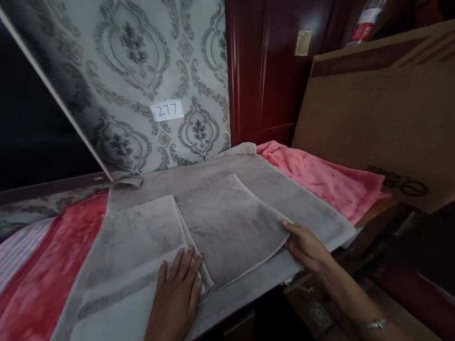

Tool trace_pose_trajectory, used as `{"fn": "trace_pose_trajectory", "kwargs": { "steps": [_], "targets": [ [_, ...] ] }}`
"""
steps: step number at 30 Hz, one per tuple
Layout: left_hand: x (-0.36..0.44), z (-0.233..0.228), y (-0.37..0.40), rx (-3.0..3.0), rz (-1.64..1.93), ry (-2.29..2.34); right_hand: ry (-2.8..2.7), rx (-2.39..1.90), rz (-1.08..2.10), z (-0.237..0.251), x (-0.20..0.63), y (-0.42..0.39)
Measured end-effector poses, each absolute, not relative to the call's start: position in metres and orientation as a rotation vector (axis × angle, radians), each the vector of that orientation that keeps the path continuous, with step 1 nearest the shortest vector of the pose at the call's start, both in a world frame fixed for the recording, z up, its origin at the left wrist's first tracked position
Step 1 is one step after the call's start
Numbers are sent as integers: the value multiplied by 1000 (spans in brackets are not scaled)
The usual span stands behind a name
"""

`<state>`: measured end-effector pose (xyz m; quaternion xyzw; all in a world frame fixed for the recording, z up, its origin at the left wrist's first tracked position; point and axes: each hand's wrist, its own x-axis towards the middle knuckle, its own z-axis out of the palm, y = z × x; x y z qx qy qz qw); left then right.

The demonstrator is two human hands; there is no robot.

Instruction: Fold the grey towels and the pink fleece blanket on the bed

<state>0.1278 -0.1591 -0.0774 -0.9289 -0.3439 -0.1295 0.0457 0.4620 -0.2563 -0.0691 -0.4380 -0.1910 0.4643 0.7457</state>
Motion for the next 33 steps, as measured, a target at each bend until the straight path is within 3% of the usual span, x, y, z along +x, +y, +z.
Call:
{"fn": "trace_pose_trajectory", "kwargs": {
  "steps": [9,15,18,21,24,26,30,33],
  "targets": [
    [124,-83,-162,-2919,-513,-952,-131,-900,883,-76,419,-233],
    [121,-73,-169,-3232,-674,-1086,-366,-981,905,-36,404,-215],
    [113,-62,-168,-3416,-1072,-1473,-679,-1080,913,0,376,-197],
    [99,-49,-162,-3349,-1813,-1945,-1088,-1229,853,28,331,-181],
    [78,-37,-151,-3130,-2481,-2163,-1675,-1210,776,32,278,-176],
    [64,-30,-144,-2998,-2665,-2275,-2017,-1166,701,21,247,-180],
    [42,-24,-134,-2755,-2624,-2517,-2341,-1243,522,-8,215,-199],
    [39,-20,-125,-2971,-2051,-2340,-2340,-1248,447,-22,215,-209]
  ]
}}
